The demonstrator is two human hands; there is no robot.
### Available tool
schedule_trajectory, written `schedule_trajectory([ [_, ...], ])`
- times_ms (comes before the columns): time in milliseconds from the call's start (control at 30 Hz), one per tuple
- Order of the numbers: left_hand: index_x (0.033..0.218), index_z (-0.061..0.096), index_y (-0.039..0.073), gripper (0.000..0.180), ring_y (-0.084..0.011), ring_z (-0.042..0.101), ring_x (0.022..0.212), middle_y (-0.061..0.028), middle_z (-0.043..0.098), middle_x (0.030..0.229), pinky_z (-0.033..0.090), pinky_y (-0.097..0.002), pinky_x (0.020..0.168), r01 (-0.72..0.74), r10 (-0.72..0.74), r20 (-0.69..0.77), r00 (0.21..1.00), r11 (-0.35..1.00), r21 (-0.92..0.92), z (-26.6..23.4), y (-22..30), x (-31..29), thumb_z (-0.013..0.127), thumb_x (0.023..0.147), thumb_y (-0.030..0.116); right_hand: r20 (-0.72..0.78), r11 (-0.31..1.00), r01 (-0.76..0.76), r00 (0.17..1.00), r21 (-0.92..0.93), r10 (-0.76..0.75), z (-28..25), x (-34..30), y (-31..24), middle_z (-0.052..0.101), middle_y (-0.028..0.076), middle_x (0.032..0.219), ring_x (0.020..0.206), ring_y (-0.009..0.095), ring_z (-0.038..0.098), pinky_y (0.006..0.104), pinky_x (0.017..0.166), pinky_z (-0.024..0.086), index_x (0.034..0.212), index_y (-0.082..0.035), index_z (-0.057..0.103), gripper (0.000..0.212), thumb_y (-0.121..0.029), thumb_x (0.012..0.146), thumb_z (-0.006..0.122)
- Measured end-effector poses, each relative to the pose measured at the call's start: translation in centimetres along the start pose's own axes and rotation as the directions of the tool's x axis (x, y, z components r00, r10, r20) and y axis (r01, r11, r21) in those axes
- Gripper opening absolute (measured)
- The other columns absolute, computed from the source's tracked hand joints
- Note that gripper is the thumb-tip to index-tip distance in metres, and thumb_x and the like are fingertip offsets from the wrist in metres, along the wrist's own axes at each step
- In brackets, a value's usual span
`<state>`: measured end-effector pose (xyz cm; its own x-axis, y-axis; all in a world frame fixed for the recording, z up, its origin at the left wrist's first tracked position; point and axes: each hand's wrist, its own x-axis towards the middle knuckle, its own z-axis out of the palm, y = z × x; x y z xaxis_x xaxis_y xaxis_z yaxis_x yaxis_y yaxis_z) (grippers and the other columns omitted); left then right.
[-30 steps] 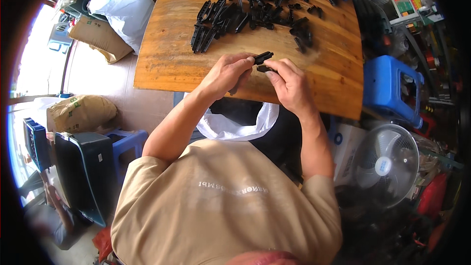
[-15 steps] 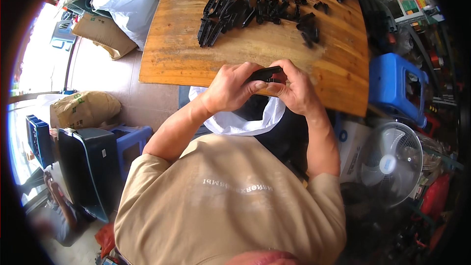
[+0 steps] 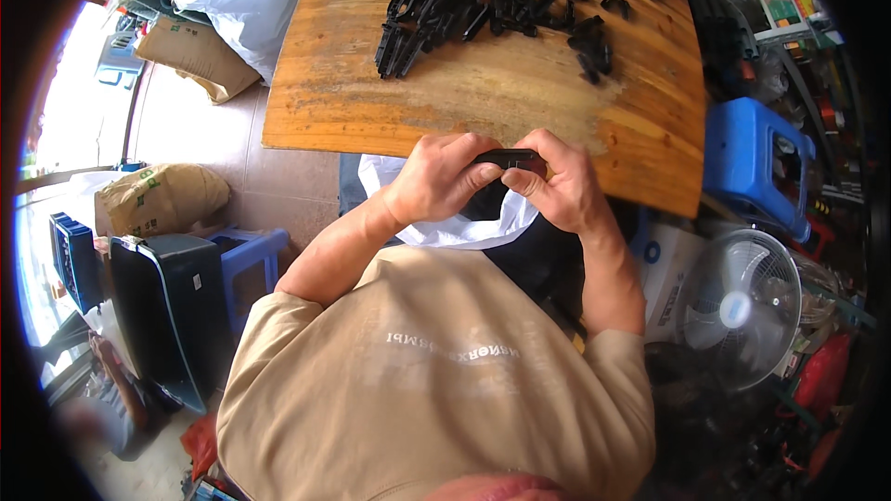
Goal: The person sorts and inspects small black plastic components by hand at a wooden workbench.
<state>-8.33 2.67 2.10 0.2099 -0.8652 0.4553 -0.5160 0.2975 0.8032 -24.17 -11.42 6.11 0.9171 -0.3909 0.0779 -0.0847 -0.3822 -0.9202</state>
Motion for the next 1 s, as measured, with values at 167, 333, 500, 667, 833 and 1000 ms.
schedule_trajectory([
  [167, 0.112, 0.061, 0.002, 0.028, -0.0364, 0.064, 0.083, -0.0168, 0.065, 0.091, 0.051, -0.0419, 0.073, 0.019, -0.014, 0.063, 0.998, 0.996, -0.086, 0.4, -0.4, -0.2, 0.065, 0.093, 0.022, -0.020, 0.993, 0.078, 0.997, -0.086, -0.080, 0.0, -0.7, 0.5, 0.063, 0.012, 0.075, 0.065, 0.022, 0.062, 0.0328, 0.061, 0.049, 0.092, -0.002, 0.062, 0.025, -0.018, 0.082, 0.079],
  [333, 0.120, 0.060, 0.001, 0.031, -0.0294, 0.065, 0.101, -0.0180, 0.066, 0.109, 0.051, -0.0381, 0.087, 0.200, -0.179, 0.116, 0.977, 0.958, -0.204, 0.8, -0.8, -1.2, 0.062, 0.095, 0.018, 0.030, 0.994, 0.030, 0.999, -0.105, -0.027, 0.6, -0.7, 1.7, 0.063, 0.013, 0.076, 0.067, 0.024, 0.063, 0.0343, 0.062, 0.049, 0.096, 0.000, 0.063, 0.028, -0.022, 0.085, 0.077],
  [500, 0.134, 0.050, 0.001, 0.038, -0.0235, 0.058, 0.116, -0.0139, 0.065, 0.120, 0.047, -0.0367, 0.099, 0.271, -0.346, 0.026, 0.938, 0.683, -0.678, 1.4, -1.2, -0.9, 0.057, 0.099, 0.015, -0.067, 0.991, -0.064, 0.995, 0.118, 0.073, 2.3, 0.2, 1.5, 0.068, 0.014, 0.083, 0.074, 0.018, 0.065, 0.0333, 0.067, 0.051, 0.103, -0.001, 0.066, 0.032, -0.031, 0.091, 0.071],
  [667, 0.132, 0.049, -0.001, 0.036, -0.0245, 0.061, 0.110, -0.0134, 0.065, 0.109, 0.049, -0.0366, 0.093, 0.181, -0.520, -0.015, 0.854, 0.324, -0.929, 0.2, -1.5, -0.1, 0.055, 0.097, 0.007, 0.052, 0.993, -0.116, 0.992, 0.037, 0.114, 0.8, 2.3, 2.4, 0.067, 0.011, 0.081, 0.071, 0.017, 0.063, 0.0324, 0.065, 0.050, 0.101, -0.004, 0.067, 0.031, -0.032, 0.090, 0.072],
  [833, 0.112, 0.060, -0.002, 0.025, -0.0200, 0.061, 0.066, -0.0081, 0.062, 0.076, 0.051, -0.0327, 0.065, 0.544, -0.591, -0.336, 0.734, 0.807, -0.231, -5.4, -3.5, 3.4, 0.061, 0.092, 0.014, -0.438, 0.683, -0.214, 0.882, -0.698, -0.171, -7.4, 6.5, 8.5, 0.065, 0.017, 0.093, 0.084, 0.035, 0.064, 0.0421, 0.072, 0.051, 0.097, -0.002, 0.064, 0.038, -0.034, 0.082, 0.077],
  [1000, 0.100, 0.068, 0.004, 0.040, -0.0353, 0.068, 0.082, -0.0191, 0.070, 0.085, 0.054, -0.0447, 0.075, 0.476, -0.616, -0.157, 0.772, 0.396, 0.785, -6.6, -5.0, 7.1, 0.070, 0.081, 0.039, -0.314, 0.631, -0.352, 0.933, -0.691, 0.177, -8.4, 8.7, 8.6, 0.066, 0.018, 0.090, 0.084, 0.037, 0.064, 0.0445, 0.073, 0.050, 0.090, -0.003, 0.060, 0.033, -0.030, 0.081, 0.077],
])
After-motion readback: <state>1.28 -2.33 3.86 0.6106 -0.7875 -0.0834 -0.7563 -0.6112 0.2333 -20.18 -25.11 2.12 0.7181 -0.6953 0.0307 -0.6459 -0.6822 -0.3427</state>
